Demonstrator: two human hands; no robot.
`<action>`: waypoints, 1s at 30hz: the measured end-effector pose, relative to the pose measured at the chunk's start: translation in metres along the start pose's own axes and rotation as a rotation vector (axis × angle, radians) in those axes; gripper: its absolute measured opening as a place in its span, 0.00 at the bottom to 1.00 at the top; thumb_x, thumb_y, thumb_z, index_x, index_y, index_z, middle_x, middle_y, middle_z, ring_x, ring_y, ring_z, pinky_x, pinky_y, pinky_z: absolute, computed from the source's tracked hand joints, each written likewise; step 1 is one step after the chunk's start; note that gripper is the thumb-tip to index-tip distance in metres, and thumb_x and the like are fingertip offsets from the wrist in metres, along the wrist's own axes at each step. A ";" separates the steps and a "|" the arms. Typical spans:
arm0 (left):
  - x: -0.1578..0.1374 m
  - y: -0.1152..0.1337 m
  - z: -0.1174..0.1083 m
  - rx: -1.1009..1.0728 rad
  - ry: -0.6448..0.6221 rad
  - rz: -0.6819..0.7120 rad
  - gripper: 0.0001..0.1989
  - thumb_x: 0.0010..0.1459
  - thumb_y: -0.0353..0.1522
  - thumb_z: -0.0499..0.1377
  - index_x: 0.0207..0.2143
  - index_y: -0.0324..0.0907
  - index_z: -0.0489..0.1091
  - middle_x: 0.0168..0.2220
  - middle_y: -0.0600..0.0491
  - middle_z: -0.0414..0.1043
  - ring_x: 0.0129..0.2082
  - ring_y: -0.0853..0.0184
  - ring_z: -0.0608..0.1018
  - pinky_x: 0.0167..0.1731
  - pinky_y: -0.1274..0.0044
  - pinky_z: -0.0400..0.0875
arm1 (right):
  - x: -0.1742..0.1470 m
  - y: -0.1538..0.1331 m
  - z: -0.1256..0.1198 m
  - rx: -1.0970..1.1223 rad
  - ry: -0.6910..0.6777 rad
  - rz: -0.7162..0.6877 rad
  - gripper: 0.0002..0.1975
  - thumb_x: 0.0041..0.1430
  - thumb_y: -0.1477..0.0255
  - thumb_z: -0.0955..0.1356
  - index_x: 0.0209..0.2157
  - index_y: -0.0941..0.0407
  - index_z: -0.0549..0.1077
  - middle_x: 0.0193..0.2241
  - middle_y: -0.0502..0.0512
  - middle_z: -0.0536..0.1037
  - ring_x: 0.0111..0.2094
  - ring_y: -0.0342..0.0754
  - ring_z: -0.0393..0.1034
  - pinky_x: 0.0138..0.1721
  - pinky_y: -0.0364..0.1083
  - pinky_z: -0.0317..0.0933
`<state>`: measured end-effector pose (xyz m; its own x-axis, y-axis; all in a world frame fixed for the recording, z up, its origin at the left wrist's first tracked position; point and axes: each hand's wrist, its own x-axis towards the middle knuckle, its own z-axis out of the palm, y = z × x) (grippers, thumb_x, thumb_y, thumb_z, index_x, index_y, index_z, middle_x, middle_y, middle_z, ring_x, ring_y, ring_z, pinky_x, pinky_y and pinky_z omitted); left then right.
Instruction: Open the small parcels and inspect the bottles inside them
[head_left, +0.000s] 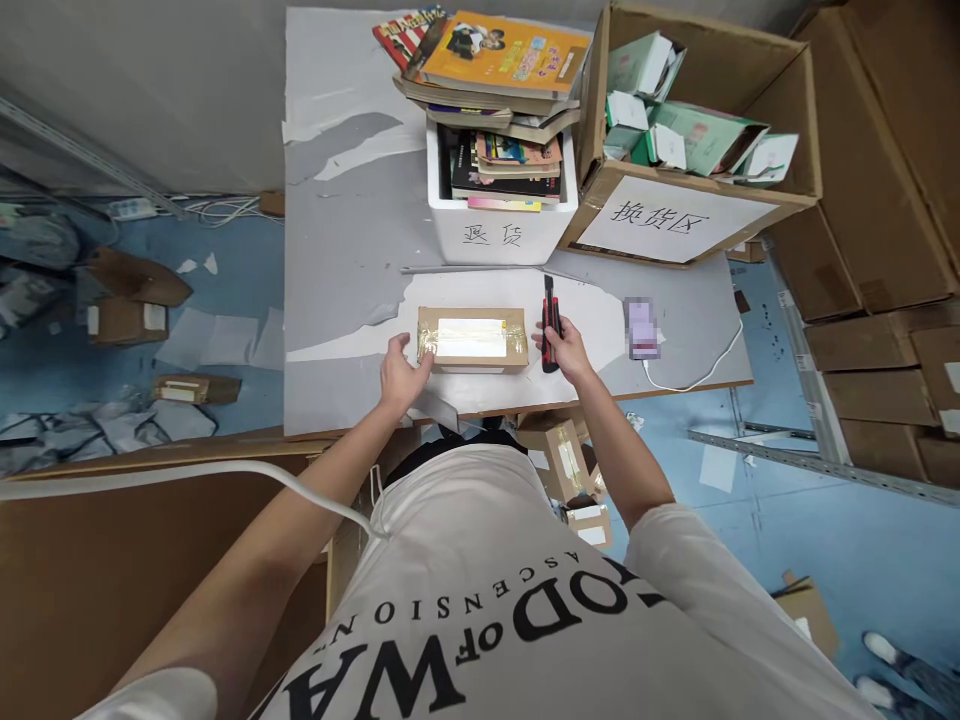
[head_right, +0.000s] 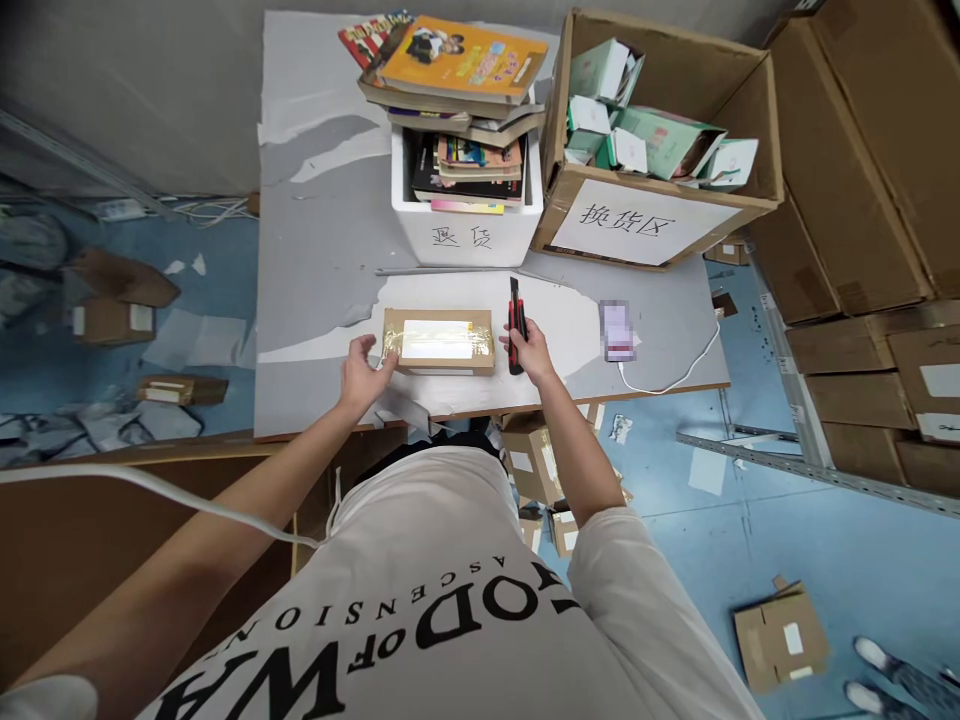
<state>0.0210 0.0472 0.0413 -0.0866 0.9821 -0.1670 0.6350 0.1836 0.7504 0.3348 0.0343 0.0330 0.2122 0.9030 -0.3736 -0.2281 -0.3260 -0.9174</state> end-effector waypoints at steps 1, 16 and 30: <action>0.005 0.007 -0.001 0.063 -0.017 0.085 0.34 0.50 0.39 0.60 0.59 0.39 0.57 0.58 0.39 0.62 0.58 0.52 0.66 0.55 0.64 0.62 | -0.010 0.002 -0.007 -0.059 -0.003 0.006 0.17 0.53 0.65 0.69 0.44 0.53 0.68 0.38 0.51 0.76 0.29 0.42 0.74 0.30 0.43 0.70; 0.047 0.058 0.035 0.549 -0.475 0.569 0.59 0.37 0.56 0.64 0.65 0.38 0.47 0.66 0.36 0.45 0.65 0.38 0.46 0.59 0.52 0.25 | -0.056 0.014 -0.025 -0.188 -0.220 0.081 0.35 0.56 0.66 0.67 0.64 0.45 0.53 0.34 0.49 0.76 0.18 0.37 0.66 0.17 0.39 0.66; 0.032 0.051 0.039 0.678 -0.356 0.629 0.56 0.39 0.56 0.61 0.65 0.37 0.47 0.64 0.35 0.49 0.62 0.41 0.53 0.59 0.52 0.33 | -0.050 -0.026 -0.057 -0.563 -0.478 0.180 0.32 0.60 0.70 0.64 0.64 0.45 0.52 0.25 0.45 0.70 0.16 0.36 0.61 0.16 0.38 0.61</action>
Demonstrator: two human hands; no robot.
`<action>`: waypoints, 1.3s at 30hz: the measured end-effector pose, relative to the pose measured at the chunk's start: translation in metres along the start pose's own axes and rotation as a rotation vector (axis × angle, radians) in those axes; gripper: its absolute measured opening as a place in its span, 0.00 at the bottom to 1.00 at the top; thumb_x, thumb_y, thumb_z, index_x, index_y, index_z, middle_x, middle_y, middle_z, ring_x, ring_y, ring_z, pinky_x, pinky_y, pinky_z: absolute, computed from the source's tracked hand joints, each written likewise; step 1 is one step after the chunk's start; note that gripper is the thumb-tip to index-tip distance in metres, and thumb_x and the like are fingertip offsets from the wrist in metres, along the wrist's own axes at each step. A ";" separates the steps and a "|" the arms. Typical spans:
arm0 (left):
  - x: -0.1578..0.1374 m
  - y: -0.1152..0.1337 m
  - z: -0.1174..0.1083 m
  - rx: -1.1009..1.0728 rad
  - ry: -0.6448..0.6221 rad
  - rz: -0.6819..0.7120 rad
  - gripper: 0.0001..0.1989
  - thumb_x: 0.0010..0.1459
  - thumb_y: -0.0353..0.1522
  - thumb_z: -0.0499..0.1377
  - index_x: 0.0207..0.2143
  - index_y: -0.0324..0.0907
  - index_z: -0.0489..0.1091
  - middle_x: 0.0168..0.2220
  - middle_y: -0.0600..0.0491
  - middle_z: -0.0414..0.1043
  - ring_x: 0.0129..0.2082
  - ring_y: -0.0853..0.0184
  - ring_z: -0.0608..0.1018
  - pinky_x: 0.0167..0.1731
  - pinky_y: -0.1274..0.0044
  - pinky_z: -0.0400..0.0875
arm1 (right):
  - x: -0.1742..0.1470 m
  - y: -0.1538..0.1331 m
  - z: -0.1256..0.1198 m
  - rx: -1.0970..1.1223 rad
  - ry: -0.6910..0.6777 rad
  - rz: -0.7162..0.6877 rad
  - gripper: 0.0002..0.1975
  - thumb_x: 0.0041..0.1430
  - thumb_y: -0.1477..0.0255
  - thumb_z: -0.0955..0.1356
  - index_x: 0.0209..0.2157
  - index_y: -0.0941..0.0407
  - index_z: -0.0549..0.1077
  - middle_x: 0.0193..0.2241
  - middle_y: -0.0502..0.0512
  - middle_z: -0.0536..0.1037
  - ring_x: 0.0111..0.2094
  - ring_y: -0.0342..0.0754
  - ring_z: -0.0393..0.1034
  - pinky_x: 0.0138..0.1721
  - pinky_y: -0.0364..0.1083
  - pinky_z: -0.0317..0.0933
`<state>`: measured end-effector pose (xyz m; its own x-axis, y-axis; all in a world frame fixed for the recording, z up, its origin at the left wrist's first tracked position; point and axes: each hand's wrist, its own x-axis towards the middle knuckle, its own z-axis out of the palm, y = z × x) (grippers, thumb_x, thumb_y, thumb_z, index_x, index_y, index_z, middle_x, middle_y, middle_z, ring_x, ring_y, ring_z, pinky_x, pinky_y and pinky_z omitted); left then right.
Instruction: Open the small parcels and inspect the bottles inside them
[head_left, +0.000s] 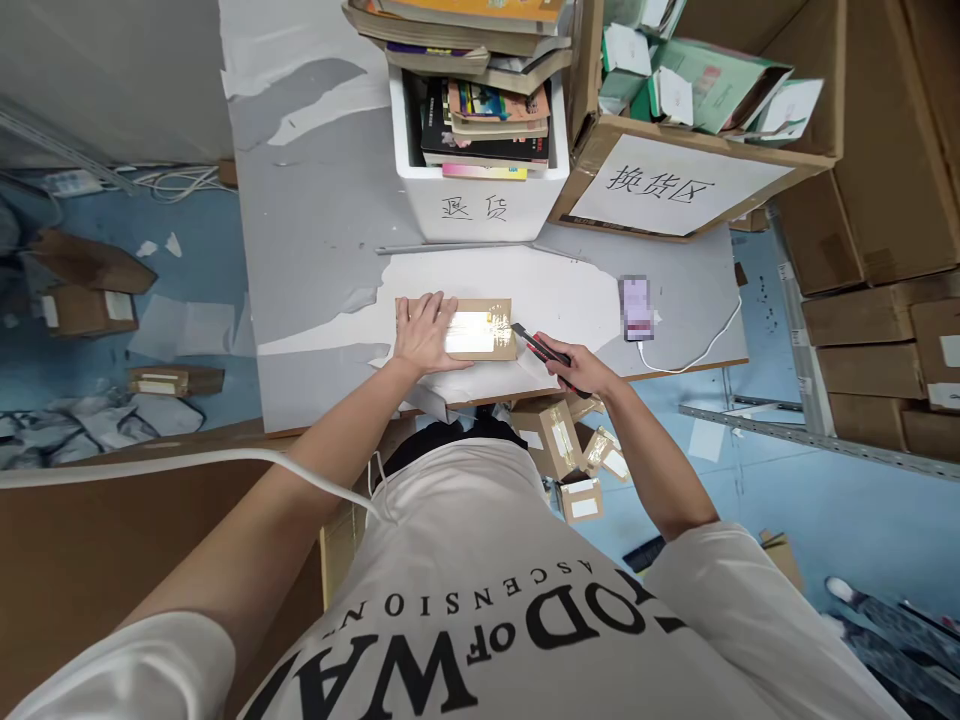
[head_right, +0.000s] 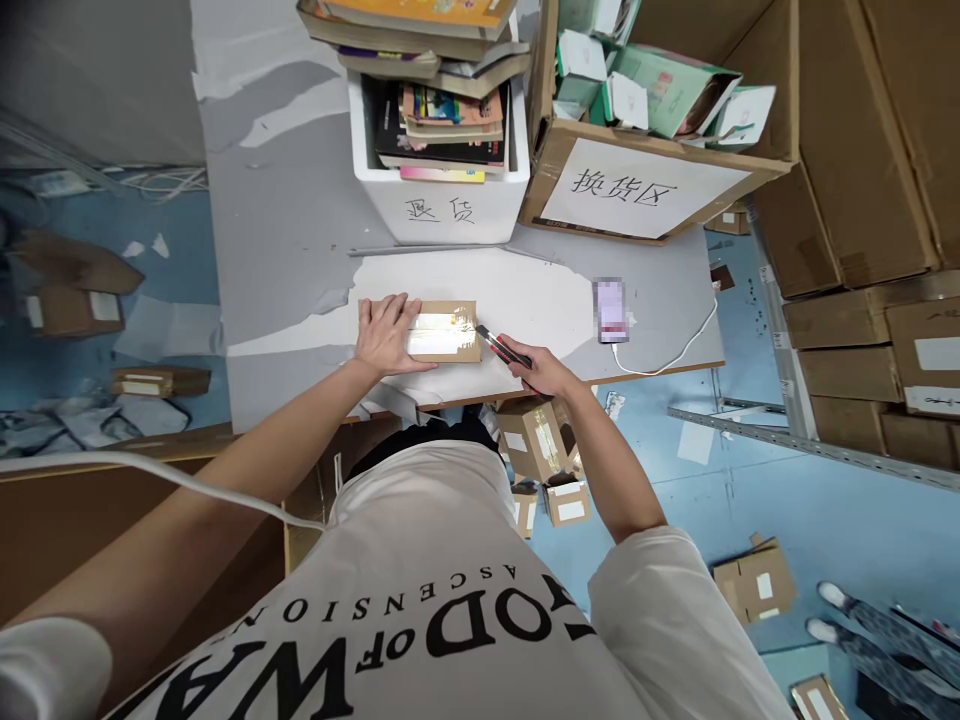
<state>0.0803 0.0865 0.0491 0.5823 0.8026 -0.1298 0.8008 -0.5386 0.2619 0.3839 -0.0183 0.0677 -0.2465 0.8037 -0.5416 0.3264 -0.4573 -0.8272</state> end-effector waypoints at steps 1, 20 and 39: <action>-0.001 0.000 0.001 0.001 0.002 -0.001 0.56 0.39 0.57 0.61 0.65 0.38 0.47 0.64 0.35 0.49 0.62 0.41 0.53 0.59 0.52 0.32 | -0.002 0.001 -0.002 -0.001 -0.021 0.009 0.32 0.60 0.70 0.64 0.64 0.45 0.52 0.24 0.45 0.71 0.16 0.36 0.60 0.16 0.37 0.60; -0.005 -0.006 0.008 0.032 0.033 0.039 0.49 0.51 0.58 0.51 0.66 0.37 0.44 0.66 0.36 0.43 0.66 0.45 0.46 0.60 0.51 0.29 | -0.032 0.069 -0.007 -0.456 0.568 0.186 0.31 0.64 0.64 0.55 0.66 0.55 0.45 0.42 0.62 0.74 0.35 0.52 0.70 0.40 0.54 0.66; -0.052 0.005 0.045 -0.149 0.173 0.215 0.21 0.62 0.35 0.48 0.56 0.39 0.63 0.53 0.41 0.67 0.56 0.54 0.66 0.57 0.58 0.58 | 0.062 0.025 0.018 -0.888 0.687 -0.147 0.30 0.65 0.63 0.55 0.65 0.58 0.47 0.60 0.68 0.55 0.60 0.58 0.49 0.57 0.57 0.51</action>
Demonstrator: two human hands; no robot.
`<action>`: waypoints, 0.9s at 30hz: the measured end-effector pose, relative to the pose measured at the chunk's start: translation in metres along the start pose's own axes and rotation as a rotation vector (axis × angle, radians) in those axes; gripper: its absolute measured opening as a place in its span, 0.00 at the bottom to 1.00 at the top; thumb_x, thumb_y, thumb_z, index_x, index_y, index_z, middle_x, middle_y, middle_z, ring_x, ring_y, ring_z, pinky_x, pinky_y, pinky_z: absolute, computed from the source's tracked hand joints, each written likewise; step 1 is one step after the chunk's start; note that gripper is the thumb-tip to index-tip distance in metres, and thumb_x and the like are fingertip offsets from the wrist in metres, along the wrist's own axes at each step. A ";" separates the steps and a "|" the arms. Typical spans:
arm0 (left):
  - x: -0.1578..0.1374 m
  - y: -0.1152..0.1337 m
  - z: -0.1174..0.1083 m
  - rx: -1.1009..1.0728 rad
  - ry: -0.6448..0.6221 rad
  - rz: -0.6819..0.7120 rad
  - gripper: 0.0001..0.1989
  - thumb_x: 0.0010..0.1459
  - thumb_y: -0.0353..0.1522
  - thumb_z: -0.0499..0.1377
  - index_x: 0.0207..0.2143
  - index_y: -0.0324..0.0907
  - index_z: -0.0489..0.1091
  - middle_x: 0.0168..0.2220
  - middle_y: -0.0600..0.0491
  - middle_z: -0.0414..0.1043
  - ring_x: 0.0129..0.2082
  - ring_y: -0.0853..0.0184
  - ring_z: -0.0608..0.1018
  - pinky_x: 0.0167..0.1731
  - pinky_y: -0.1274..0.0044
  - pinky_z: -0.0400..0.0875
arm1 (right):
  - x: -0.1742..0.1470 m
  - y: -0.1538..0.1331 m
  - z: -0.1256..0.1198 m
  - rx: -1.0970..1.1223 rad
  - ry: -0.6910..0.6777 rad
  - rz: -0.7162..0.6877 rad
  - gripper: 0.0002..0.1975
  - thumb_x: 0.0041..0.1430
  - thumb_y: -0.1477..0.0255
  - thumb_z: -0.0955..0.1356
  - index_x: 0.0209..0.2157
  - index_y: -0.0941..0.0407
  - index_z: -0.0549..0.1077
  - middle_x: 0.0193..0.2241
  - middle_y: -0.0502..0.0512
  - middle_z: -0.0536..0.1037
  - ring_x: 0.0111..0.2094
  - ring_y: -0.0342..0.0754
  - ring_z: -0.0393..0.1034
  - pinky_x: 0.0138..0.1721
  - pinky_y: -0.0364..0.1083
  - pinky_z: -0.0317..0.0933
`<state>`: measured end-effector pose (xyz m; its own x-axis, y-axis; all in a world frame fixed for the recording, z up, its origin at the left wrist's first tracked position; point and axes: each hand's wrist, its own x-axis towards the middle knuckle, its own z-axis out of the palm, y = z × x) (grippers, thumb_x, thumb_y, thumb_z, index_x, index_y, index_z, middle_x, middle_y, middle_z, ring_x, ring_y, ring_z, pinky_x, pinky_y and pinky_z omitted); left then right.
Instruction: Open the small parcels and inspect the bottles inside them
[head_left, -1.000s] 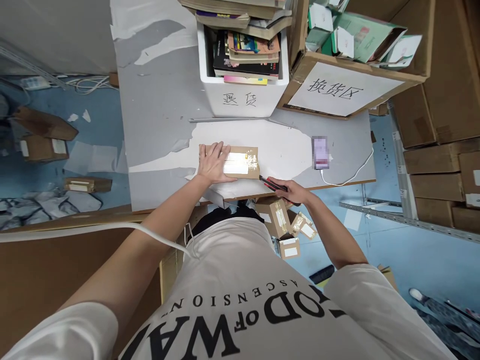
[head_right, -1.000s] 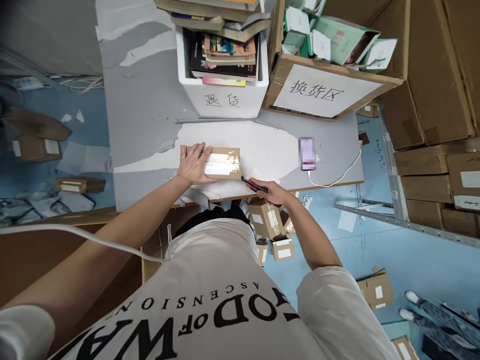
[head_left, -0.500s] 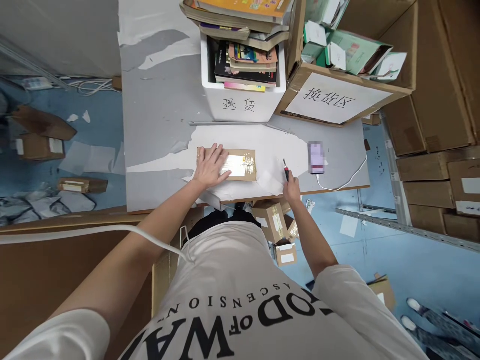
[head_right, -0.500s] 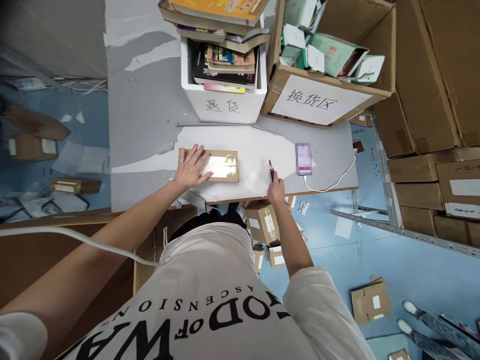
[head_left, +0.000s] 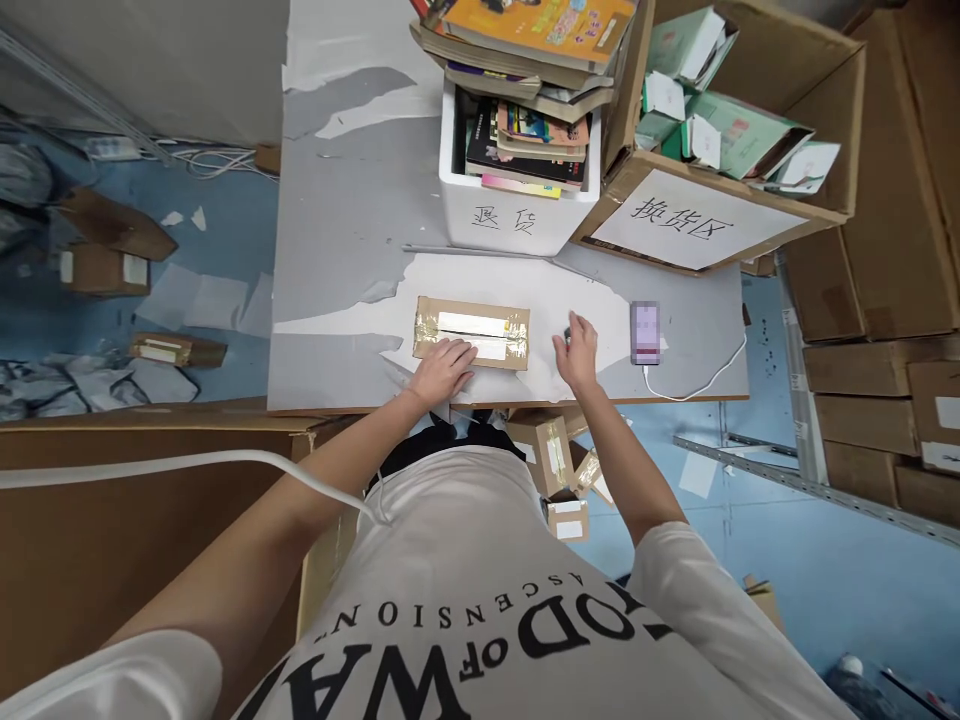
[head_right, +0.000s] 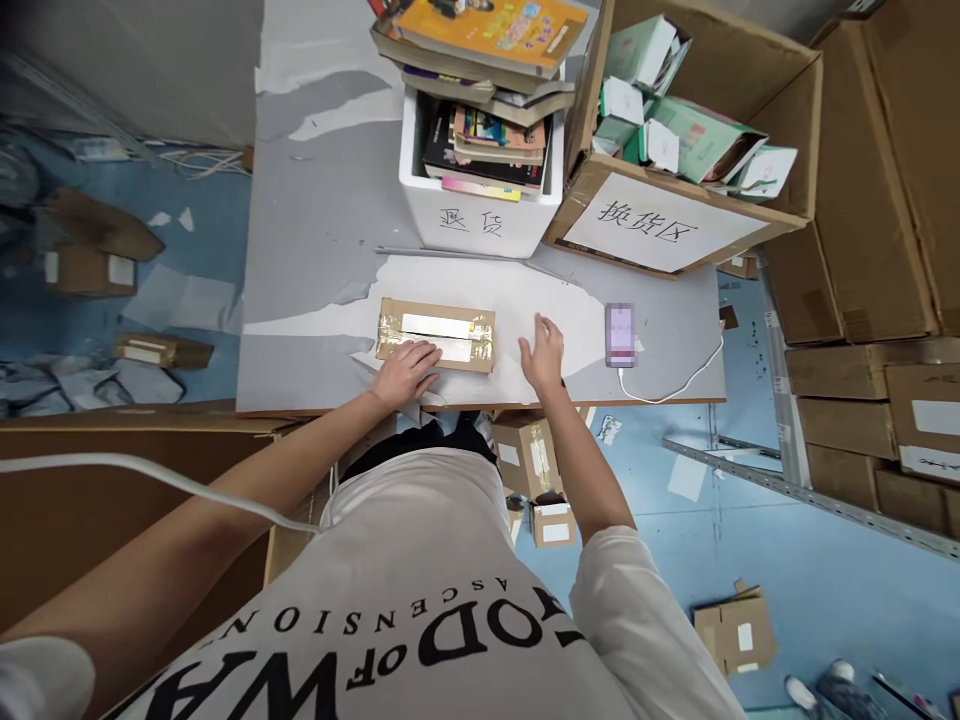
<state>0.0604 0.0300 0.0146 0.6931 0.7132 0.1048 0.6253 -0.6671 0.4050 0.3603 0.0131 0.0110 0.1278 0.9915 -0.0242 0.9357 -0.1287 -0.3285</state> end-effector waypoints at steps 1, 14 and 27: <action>0.000 0.000 0.001 -0.003 -0.012 -0.004 0.21 0.62 0.35 0.48 0.56 0.38 0.64 0.53 0.41 0.67 0.56 0.54 0.66 0.57 0.58 0.58 | 0.011 -0.016 -0.009 0.011 -0.030 -0.128 0.30 0.65 0.61 0.56 0.65 0.58 0.48 0.60 0.68 0.55 0.60 0.58 0.48 0.58 0.57 0.49; -0.002 0.000 0.007 -0.015 -0.016 -0.043 0.22 0.62 0.35 0.47 0.57 0.38 0.63 0.55 0.40 0.66 0.58 0.55 0.65 0.58 0.60 0.56 | 0.067 -0.098 -0.030 -0.296 -0.451 -0.529 0.21 0.66 0.74 0.54 0.58 0.60 0.59 0.50 0.69 0.71 0.50 0.58 0.65 0.47 0.53 0.58; -0.006 0.006 0.003 0.038 -0.006 -0.018 0.23 0.60 0.33 0.51 0.58 0.38 0.62 0.54 0.38 0.66 0.57 0.53 0.66 0.56 0.59 0.59 | 0.147 -0.082 -0.040 0.310 -0.772 -0.224 0.18 0.62 0.58 0.61 0.37 0.58 0.73 0.33 0.53 0.76 0.29 0.43 0.67 0.32 0.41 0.62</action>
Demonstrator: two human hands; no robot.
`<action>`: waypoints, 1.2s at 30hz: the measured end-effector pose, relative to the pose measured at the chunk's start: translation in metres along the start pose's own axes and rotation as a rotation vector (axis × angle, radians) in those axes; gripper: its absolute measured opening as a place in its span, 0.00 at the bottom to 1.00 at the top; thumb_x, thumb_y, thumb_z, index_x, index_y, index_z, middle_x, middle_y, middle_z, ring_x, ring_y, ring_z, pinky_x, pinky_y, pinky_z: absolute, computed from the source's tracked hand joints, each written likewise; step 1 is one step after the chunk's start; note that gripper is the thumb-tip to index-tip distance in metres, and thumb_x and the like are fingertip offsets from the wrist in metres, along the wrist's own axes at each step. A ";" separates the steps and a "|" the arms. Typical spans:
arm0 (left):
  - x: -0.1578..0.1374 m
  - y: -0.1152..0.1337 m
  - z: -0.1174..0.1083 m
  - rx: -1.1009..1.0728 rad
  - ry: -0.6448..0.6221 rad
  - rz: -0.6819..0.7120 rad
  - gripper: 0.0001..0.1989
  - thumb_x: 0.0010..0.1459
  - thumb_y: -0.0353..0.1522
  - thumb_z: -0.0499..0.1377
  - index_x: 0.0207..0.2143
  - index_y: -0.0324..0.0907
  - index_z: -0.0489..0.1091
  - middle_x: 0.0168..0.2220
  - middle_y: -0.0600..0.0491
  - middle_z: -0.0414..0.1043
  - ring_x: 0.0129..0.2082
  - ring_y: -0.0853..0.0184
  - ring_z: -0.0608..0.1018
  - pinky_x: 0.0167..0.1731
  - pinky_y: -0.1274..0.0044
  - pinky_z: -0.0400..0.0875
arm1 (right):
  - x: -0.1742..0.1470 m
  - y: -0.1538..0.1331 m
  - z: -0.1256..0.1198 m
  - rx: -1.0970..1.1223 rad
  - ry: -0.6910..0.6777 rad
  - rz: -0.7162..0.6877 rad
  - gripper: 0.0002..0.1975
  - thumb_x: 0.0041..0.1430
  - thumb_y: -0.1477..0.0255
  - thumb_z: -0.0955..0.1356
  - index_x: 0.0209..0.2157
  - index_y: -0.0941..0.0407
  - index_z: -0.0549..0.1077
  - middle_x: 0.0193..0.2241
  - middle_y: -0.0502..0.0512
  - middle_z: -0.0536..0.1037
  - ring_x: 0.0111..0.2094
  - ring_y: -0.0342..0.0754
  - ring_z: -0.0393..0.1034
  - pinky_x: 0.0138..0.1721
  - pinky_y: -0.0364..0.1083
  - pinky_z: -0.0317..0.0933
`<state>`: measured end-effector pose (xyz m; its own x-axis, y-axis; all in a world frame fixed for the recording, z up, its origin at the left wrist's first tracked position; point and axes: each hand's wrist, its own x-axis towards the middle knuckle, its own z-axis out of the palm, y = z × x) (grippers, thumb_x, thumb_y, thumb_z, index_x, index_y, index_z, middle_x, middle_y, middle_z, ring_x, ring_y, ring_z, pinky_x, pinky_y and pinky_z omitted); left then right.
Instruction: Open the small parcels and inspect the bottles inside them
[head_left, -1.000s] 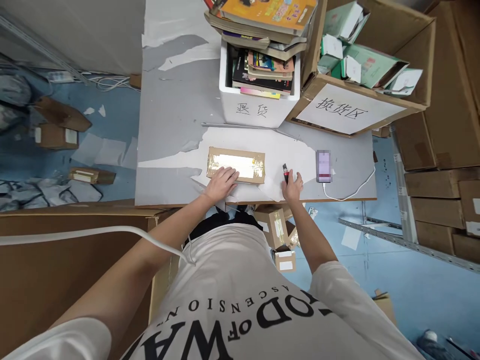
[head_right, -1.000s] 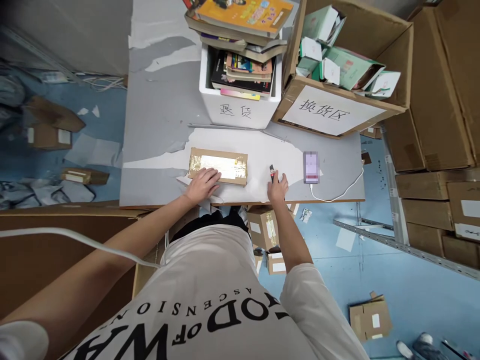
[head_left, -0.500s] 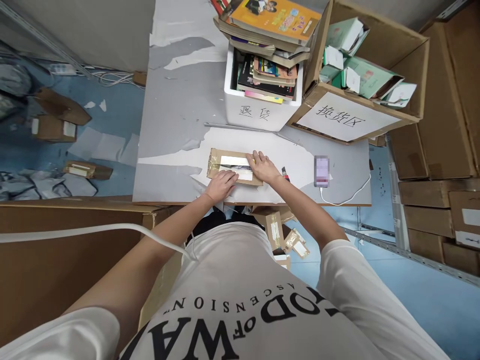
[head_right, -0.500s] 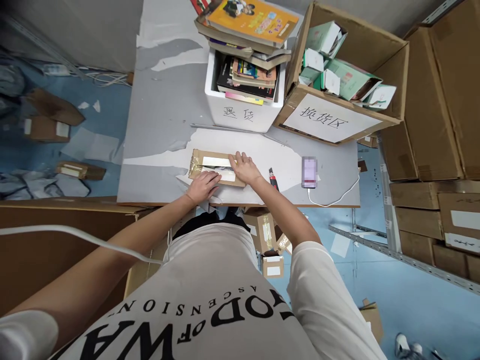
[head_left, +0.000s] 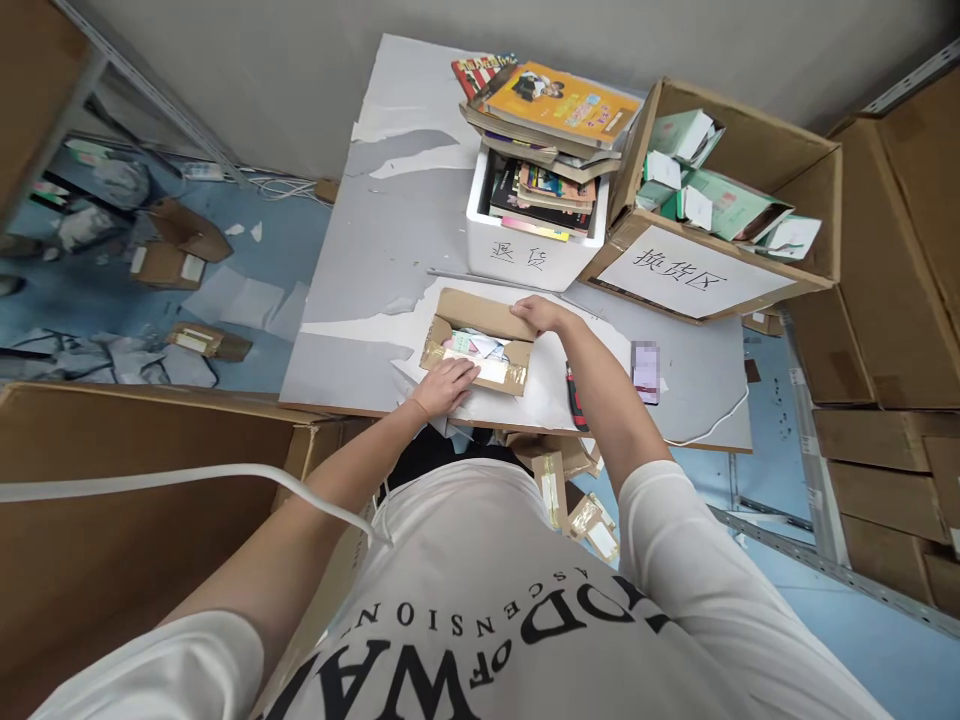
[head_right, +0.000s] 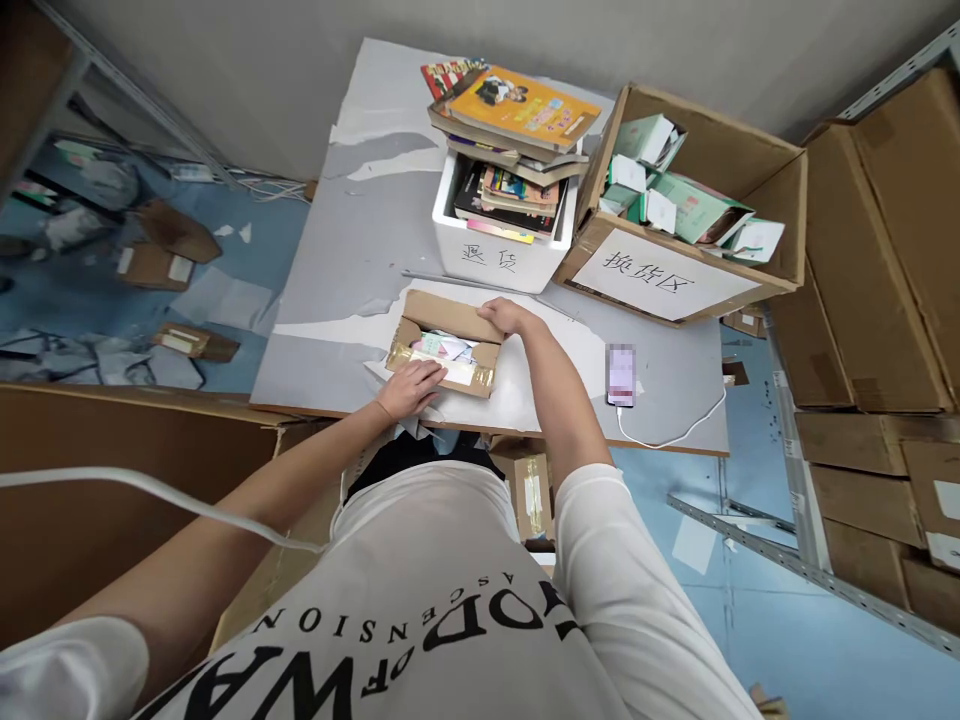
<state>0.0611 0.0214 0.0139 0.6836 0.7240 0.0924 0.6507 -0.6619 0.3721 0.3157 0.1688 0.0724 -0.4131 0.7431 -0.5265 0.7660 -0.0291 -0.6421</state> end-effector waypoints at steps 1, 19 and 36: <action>-0.002 0.001 0.000 -0.005 0.007 -0.005 0.23 0.60 0.33 0.51 0.58 0.38 0.62 0.54 0.38 0.66 0.57 0.53 0.65 0.56 0.59 0.59 | 0.003 0.005 0.003 0.012 0.021 0.030 0.19 0.61 0.56 0.62 0.37 0.58 0.73 0.33 0.54 0.76 0.29 0.43 0.67 0.33 0.41 0.62; 0.002 -0.079 -0.062 -0.002 -0.071 -0.051 0.48 0.44 0.47 0.65 0.63 0.37 0.51 0.64 0.36 0.52 0.64 0.47 0.54 0.59 0.59 0.54 | -0.086 -0.030 0.091 -0.665 0.263 -0.352 0.30 0.59 0.67 0.66 0.60 0.62 0.57 0.54 0.70 0.66 0.56 0.59 0.59 0.57 0.58 0.52; 0.002 -0.096 -0.060 0.053 -0.144 -0.029 0.33 0.46 0.41 0.64 0.53 0.37 0.62 0.59 0.37 0.62 0.59 0.54 0.66 0.61 0.62 0.53 | -0.099 -0.047 0.137 -0.750 0.394 -0.054 0.10 0.63 0.78 0.60 0.44 0.59 0.67 0.42 0.62 0.73 0.44 0.53 0.66 0.44 0.49 0.57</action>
<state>-0.0198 0.0982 0.0337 0.7021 0.7101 -0.0522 0.6848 -0.6533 0.3229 0.2532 0.0052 0.0783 -0.3638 0.9131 -0.1840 0.9312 0.3613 -0.0479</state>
